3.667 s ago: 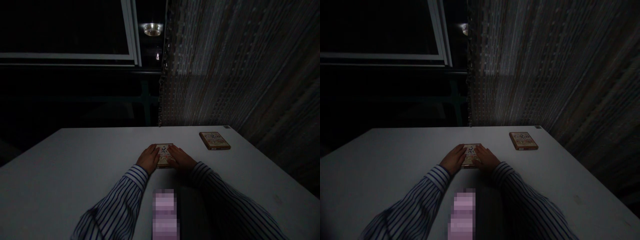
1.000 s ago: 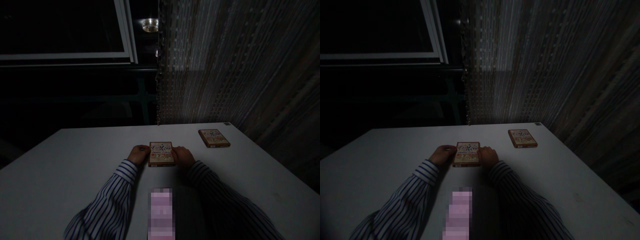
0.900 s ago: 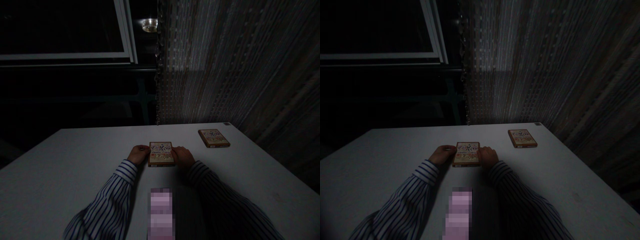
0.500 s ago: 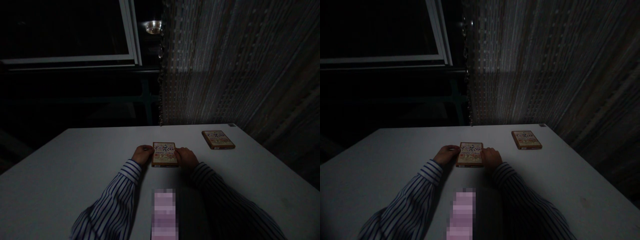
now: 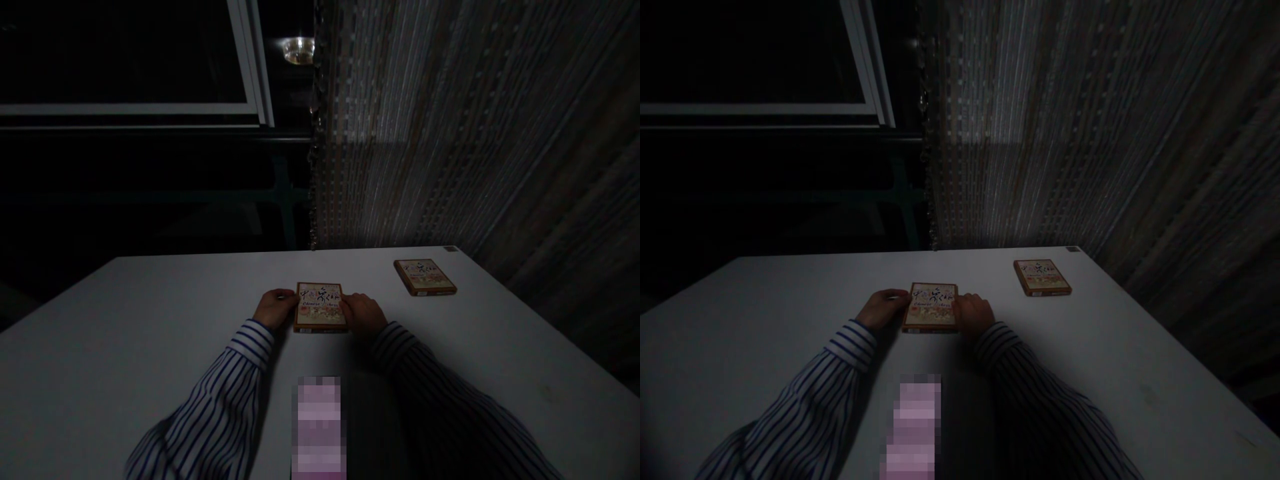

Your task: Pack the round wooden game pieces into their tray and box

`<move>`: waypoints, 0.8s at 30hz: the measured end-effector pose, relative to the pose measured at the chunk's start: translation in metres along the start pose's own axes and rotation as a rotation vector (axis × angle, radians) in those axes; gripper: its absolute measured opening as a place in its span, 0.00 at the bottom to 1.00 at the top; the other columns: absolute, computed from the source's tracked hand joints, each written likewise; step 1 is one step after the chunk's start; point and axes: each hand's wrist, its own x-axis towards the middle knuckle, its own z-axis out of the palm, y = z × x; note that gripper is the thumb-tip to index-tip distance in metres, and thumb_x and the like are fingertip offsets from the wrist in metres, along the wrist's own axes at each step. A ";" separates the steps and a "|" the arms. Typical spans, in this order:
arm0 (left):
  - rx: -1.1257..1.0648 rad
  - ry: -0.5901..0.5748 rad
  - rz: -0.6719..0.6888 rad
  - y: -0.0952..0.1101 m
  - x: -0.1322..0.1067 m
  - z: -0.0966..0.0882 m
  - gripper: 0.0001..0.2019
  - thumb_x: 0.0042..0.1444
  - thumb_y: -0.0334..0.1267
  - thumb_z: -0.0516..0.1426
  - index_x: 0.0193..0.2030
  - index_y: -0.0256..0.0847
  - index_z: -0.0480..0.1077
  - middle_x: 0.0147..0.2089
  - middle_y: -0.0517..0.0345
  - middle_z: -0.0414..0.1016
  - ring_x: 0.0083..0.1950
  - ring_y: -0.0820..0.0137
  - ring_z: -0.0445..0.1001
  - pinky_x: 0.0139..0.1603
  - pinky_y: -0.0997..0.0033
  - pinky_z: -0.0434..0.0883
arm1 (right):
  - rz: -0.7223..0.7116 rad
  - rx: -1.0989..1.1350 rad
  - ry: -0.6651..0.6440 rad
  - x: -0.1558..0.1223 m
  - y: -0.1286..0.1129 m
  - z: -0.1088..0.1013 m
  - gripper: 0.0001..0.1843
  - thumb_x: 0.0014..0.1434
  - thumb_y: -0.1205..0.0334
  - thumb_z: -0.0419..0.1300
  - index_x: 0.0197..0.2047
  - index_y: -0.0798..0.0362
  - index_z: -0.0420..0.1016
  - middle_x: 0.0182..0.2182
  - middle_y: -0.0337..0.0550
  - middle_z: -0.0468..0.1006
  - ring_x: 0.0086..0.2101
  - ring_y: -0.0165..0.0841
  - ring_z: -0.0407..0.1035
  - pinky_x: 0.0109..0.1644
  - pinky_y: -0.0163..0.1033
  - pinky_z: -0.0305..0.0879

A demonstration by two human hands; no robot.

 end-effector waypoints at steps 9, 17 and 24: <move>-0.100 -0.016 -0.027 -0.002 0.001 0.001 0.21 0.29 0.42 0.66 0.31 0.32 0.70 0.27 0.51 0.76 0.30 0.65 0.74 0.33 0.68 0.69 | -0.005 -0.007 -0.005 0.001 0.000 -0.002 0.18 0.62 0.59 0.40 0.46 0.53 0.67 0.37 0.47 0.73 0.39 0.35 0.64 0.41 0.38 0.55; -0.232 -0.132 -0.067 -0.003 0.001 0.006 0.17 0.32 0.39 0.66 0.30 0.31 0.71 0.26 0.50 0.76 0.29 0.66 0.74 0.35 0.67 0.71 | -0.002 0.001 -0.001 0.000 0.001 -0.001 0.19 0.62 0.59 0.39 0.47 0.53 0.67 0.38 0.46 0.72 0.40 0.34 0.64 0.42 0.37 0.55; -0.315 -0.201 -0.120 0.000 -0.005 0.009 0.13 0.36 0.34 0.64 0.31 0.30 0.71 0.27 0.49 0.77 0.30 0.65 0.75 0.35 0.65 0.73 | -0.008 0.000 -0.005 0.000 0.000 -0.002 0.18 0.62 0.59 0.41 0.46 0.53 0.68 0.38 0.47 0.73 0.39 0.35 0.64 0.41 0.37 0.56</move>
